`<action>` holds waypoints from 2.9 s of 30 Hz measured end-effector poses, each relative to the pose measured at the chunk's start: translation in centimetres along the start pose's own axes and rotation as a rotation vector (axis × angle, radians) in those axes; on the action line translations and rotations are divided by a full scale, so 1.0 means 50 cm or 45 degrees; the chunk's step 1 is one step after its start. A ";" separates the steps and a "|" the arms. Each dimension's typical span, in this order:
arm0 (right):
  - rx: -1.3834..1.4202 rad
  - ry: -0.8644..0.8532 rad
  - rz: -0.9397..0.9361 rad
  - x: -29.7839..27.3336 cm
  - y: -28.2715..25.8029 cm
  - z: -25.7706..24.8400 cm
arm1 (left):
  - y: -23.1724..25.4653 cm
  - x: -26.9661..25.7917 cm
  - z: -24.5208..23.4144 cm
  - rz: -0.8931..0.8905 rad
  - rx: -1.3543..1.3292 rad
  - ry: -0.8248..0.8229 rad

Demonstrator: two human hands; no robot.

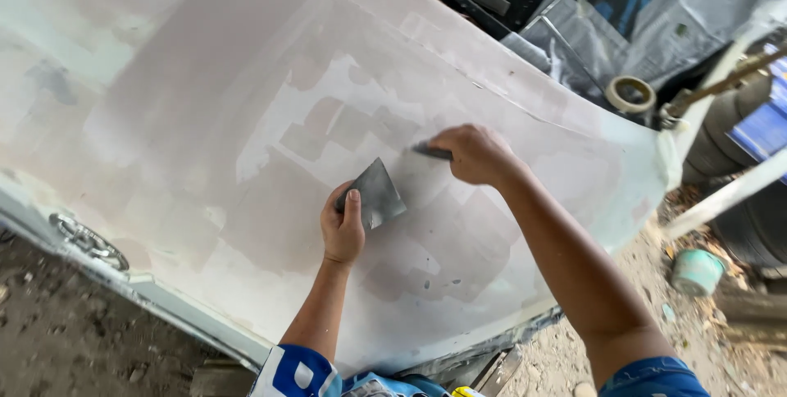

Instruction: The person applies a white body filler to the hood of a white car using two metal putty knives. They spread the filler across the surface, smoothing it out and occasionally scraping excess material from the tools.

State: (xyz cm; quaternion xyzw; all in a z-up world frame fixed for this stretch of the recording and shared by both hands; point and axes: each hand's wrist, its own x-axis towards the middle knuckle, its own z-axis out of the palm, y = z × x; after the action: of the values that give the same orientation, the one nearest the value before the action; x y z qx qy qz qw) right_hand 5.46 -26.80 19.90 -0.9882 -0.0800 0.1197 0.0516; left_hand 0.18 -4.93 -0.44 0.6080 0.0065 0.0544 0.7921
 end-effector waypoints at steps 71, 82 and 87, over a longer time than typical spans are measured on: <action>3.241 0.189 -0.536 -0.478 0.781 0.357 | -0.065 -0.134 0.266 0.468 -0.458 0.635; 3.199 0.292 -0.219 -0.500 0.764 0.390 | -0.083 -0.141 0.251 0.446 -0.544 0.625; 3.141 0.299 -0.330 -0.524 0.760 0.352 | -0.086 -0.139 0.246 0.432 -0.523 0.629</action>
State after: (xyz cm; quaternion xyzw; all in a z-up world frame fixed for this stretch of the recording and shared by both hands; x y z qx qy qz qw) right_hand -18.42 -67.14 4.25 -0.2700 -0.0062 0.0200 0.9626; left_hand -5.47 -18.50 -1.75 0.3972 0.0856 0.3303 0.8519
